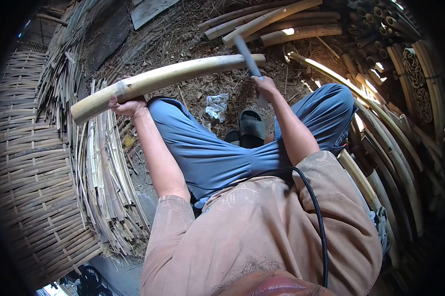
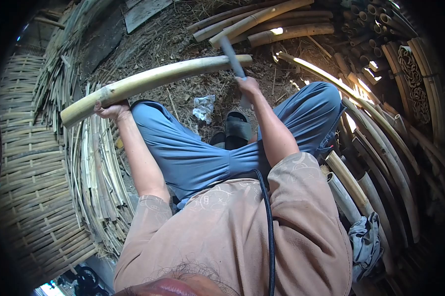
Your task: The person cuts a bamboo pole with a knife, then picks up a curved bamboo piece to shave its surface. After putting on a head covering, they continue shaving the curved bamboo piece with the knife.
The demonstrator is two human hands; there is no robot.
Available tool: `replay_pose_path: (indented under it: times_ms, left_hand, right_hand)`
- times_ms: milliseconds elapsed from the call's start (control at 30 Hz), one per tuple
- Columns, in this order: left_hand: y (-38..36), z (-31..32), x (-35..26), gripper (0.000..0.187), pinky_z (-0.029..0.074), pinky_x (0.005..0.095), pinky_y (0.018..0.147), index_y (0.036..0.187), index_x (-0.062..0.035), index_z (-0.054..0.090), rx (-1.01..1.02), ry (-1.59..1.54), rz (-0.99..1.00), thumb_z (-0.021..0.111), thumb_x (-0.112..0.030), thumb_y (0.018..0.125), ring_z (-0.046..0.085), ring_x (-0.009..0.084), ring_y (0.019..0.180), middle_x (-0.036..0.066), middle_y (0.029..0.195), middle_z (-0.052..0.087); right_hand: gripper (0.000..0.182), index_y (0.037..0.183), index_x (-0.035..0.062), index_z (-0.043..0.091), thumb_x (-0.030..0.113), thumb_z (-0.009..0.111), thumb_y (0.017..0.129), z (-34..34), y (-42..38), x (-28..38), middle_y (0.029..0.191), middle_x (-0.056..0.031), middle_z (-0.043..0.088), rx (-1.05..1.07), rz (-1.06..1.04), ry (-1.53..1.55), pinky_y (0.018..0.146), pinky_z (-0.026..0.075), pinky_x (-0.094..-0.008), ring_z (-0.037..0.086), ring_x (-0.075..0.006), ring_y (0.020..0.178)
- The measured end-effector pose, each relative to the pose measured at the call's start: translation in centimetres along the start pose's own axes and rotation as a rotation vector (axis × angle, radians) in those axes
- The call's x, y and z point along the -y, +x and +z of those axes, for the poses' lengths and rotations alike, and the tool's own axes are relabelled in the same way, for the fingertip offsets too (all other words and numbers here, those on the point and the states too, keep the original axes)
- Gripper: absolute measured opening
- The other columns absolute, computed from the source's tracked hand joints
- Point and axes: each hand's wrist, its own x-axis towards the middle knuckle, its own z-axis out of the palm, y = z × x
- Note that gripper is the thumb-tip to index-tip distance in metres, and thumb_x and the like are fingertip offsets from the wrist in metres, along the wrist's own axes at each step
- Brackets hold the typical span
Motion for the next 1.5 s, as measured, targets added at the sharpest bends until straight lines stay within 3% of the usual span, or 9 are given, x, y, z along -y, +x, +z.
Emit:
replay_pose_path:
  times_ms: [67, 233, 400, 433, 533, 833, 1033, 1233, 1500]
  left_hand:
    - [-0.1, 0.3, -0.1, 0.066, 0.051, 0.0470, 0.089, 0.104, 0.0003, 0.063, -0.005, -0.017, 0.012, 0.065, -0.051, 0.063, 0.064, 0.0328, 0.092, 0.014, 0.096, 0.064]
    - [-0.3, 0.9, -0.2, 0.067, 0.051, 0.0462, 0.087, 0.104, 0.0006, 0.062, 0.048, -0.007, -0.026, 0.067, -0.051, 0.062, 0.064, 0.0320, 0.092, 0.015, 0.097, 0.064]
    - [-0.3, 0.6, -0.3, 0.060, 0.051, 0.0448, 0.086, 0.102, 0.0005, 0.062, -0.036, 0.068, 0.038, 0.061, -0.050, 0.069, 0.064, 0.0329, 0.089, 0.017, 0.091, 0.064]
    - [0.1, 0.0, 0.1, 0.058, 0.051, 0.0451, 0.086, 0.101, -0.0006, 0.063, -0.081, 0.065, 0.040, 0.061, -0.050, 0.071, 0.065, 0.0323, 0.088, 0.018, 0.090, 0.065]
    - [0.0, 0.3, -0.1, 0.053, 0.052, 0.0445, 0.087, 0.102, -0.0022, 0.063, -0.192, 0.059, 0.016, 0.060, -0.048, 0.076, 0.066, 0.0304, 0.090, 0.017, 0.091, 0.067]
    - [0.7, 1.3, 1.4, 0.051, 0.053, 0.0447, 0.084, 0.110, -0.0022, 0.060, -0.336, 0.214, 0.206, 0.061, -0.046, 0.083, 0.065, 0.0275, 0.093, 0.013, 0.099, 0.063]
    - [0.6, 0.3, 1.1, 0.056, 0.049, 0.0470, 0.093, 0.119, -0.0073, 0.057, -0.373, 0.095, 0.089, 0.064, -0.047, 0.081, 0.063, 0.0282, 0.100, 0.013, 0.108, 0.062]
    - [-0.6, 1.6, 0.2, 0.096, 0.050, 0.0543, 0.101, 0.144, -0.0029, 0.028, -0.450, 0.256, 0.072, 0.081, -0.046, 0.077, 0.059, 0.0334, 0.116, 0.020, 0.134, 0.050]
    - [-1.7, 3.9, 0.3, 0.119, 0.052, 0.0542, 0.104, 0.154, -0.0049, 0.009, -0.547, 0.416, 0.084, 0.085, -0.049, 0.074, 0.055, 0.0355, 0.127, 0.022, 0.146, 0.044]
  right_hand:
    - [0.039, 0.088, 0.0048, 0.062, 0.043, 0.066, 0.095, -0.3, 1.7, -1.2, 0.063, -0.0021, 0.055, -0.135, 0.143, -0.034, 0.049, 0.042, -0.0378, 0.055, -0.0167, 0.053]
    - [0.040, 0.096, 0.0058, 0.064, 0.046, 0.067, 0.094, 2.3, -2.8, 4.1, 0.070, 0.0028, 0.052, 0.307, -0.106, 0.083, 0.049, 0.041, -0.0326, 0.047, -0.0101, 0.056]
    - [0.052, 0.114, 0.0009, 0.064, 0.048, 0.067, 0.091, 4.0, -4.4, 5.1, 0.094, -0.0180, 0.071, -0.009, -0.422, -0.260, 0.076, 0.053, -0.0420, 0.069, -0.0321, 0.084]
    - [0.058, 0.123, 0.0019, 0.062, 0.049, 0.066, 0.089, 3.1, -4.9, 5.1, 0.114, -0.0277, 0.068, -0.039, -0.297, -0.270, 0.095, 0.051, -0.0465, 0.064, -0.0430, 0.110]
    - [0.047, 0.106, 0.0006, 0.062, 0.044, 0.068, 0.088, 1.1, -3.7, 3.2, 0.104, -0.0245, 0.070, -0.188, -0.221, -0.406, 0.089, 0.052, -0.0478, 0.067, -0.0412, 0.102]
    - [0.044, 0.111, -0.0042, 0.040, 0.020, 0.062, 0.083, 2.8, -9.3, 7.9, 0.095, -0.0340, 0.065, -0.102, -0.260, -0.276, 0.080, 0.056, -0.0534, 0.068, -0.0478, 0.089]
    - [0.032, 0.107, 0.0045, 0.044, 0.021, 0.064, 0.089, 5.4, -14.8, 11.4, 0.083, -0.0263, 0.066, 0.101, -0.749, -0.475, 0.075, 0.053, -0.0544, 0.067, -0.0463, 0.082]
    - [0.035, 0.112, 0.0031, 0.056, 0.028, 0.062, 0.089, 3.6, -7.4, 4.2, 0.101, -0.0240, 0.069, -0.105, -0.180, -0.414, 0.085, 0.054, -0.0498, 0.067, -0.0423, 0.098]
    - [0.030, 0.102, 0.0006, 0.055, 0.023, 0.064, 0.085, 4.7, -9.8, 5.8, 0.091, -0.0287, 0.067, -0.073, -0.369, -0.380, 0.083, 0.052, -0.0535, 0.066, -0.0454, 0.094]
